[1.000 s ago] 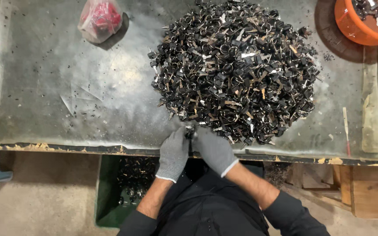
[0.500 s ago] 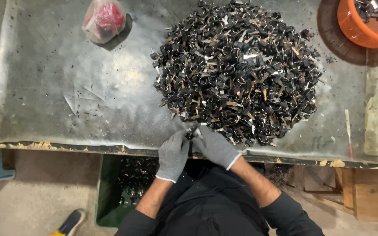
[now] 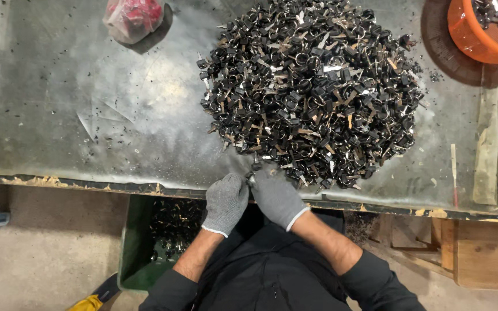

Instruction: The person, wearing gray gloves, sits at a metal workbench and repeatedly picks small black metal parts from a large pile on the bench, manipulates each piece in their hands, and drops it into a green bin below the table edge. The pile of parts remains on the bench as sorted pieces accumulate in the bin.

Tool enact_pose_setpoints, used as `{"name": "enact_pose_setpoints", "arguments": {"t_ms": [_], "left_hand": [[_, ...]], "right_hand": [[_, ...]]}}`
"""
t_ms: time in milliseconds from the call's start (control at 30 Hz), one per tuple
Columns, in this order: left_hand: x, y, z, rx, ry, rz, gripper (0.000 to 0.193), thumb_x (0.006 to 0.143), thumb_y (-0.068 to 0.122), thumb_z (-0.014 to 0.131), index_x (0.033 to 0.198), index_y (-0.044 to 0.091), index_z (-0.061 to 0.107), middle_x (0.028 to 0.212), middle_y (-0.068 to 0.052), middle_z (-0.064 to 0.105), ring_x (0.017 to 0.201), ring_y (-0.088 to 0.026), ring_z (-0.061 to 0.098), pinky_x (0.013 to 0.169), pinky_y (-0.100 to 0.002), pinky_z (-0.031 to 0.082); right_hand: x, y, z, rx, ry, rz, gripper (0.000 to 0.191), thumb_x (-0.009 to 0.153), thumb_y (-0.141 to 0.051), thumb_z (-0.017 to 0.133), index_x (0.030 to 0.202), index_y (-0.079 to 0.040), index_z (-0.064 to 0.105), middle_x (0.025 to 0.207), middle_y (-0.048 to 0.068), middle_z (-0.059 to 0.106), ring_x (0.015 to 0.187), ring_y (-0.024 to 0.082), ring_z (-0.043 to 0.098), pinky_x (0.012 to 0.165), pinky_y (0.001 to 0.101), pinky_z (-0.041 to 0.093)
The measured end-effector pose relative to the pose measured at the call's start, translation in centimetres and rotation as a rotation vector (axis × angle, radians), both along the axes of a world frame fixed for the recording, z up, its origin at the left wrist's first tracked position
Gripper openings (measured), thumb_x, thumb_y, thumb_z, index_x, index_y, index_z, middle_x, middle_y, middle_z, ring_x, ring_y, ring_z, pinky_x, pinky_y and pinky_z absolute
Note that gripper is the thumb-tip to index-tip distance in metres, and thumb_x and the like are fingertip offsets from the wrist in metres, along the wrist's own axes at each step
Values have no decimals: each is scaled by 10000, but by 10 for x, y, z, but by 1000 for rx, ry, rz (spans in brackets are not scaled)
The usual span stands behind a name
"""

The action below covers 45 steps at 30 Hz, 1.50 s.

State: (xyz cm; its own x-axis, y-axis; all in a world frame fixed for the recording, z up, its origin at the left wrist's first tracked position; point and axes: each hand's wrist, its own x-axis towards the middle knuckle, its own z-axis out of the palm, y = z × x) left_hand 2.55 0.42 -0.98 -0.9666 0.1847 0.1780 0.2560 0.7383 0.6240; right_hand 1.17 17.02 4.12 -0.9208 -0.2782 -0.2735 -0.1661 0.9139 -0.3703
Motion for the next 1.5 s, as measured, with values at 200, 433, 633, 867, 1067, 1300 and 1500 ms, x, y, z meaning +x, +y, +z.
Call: {"name": "enact_pose_setpoints", "arguments": {"t_ms": [200, 433, 633, 867, 1067, 1300, 1500], "left_hand": [[-2, -1, 6, 62, 55, -24, 106, 852, 139, 735, 839, 89, 642, 773, -123, 648, 681, -353, 664, 599, -471, 509], [-1, -2, 42, 19, -169, -115, 156, 817, 220, 788, 836, 95, 698, 785, -118, 701, 731, -345, 691, 663, -488, 525], [-29, -13, 50, 352, 3, -248, 347, 867, 14, 630, 1209, 59, 664, 1144, -154, 719, 1056, -339, 705, 933, -447, 553], [-66, 5, 47, -129, -246, -373, 305, 851, 58, 714, 1153, 91, 685, 1017, -126, 731, 991, -336, 696, 910, -481, 530], [-40, -6, 40, 251, -96, -155, 403, 792, 81, 723, 1193, 89, 682, 1028, -139, 723, 928, -372, 694, 785, -482, 552], [-27, 2, 14, -89, -143, -102, 231, 827, 103, 688, 1057, 116, 692, 954, -111, 718, 945, -341, 699, 834, -490, 541], [-27, -2, 17, 23, -197, -41, 382, 788, 115, 699, 1164, 56, 682, 906, -146, 701, 844, -365, 679, 743, -511, 520]], "right_hand": [[-6, 0, 16, 43, -208, -84, 648, 975, -171, 505, 1589, -111, 308, 1005, 229, 682, 797, 383, 741, 650, 510, 615], [-11, 11, 19, -36, -337, -74, 637, 994, -308, 558, 1555, -142, 306, 945, 211, 729, 840, 388, 734, 734, 514, 582], [14, 29, -11, -134, -227, 9, 586, 934, -274, 635, 1415, -40, 394, 1102, 299, 653, 908, 445, 710, 744, 529, 588], [8, 15, -20, 88, -43, 83, 266, 947, -226, 600, 1128, -33, 586, 1194, 292, 640, 872, 407, 742, 696, 497, 617], [11, 13, 5, -8, -237, -188, 445, 1037, -344, 567, 1304, 3, 490, 941, 242, 724, 775, 389, 756, 638, 481, 615], [-16, 8, 4, -287, -161, 4, 642, 946, -256, 610, 1496, -45, 354, 901, 280, 721, 770, 472, 704, 651, 571, 559], [-4, 3, 5, -35, -348, -151, 530, 1021, -279, 539, 1468, -75, 341, 922, 261, 704, 792, 429, 734, 663, 534, 597]]}}
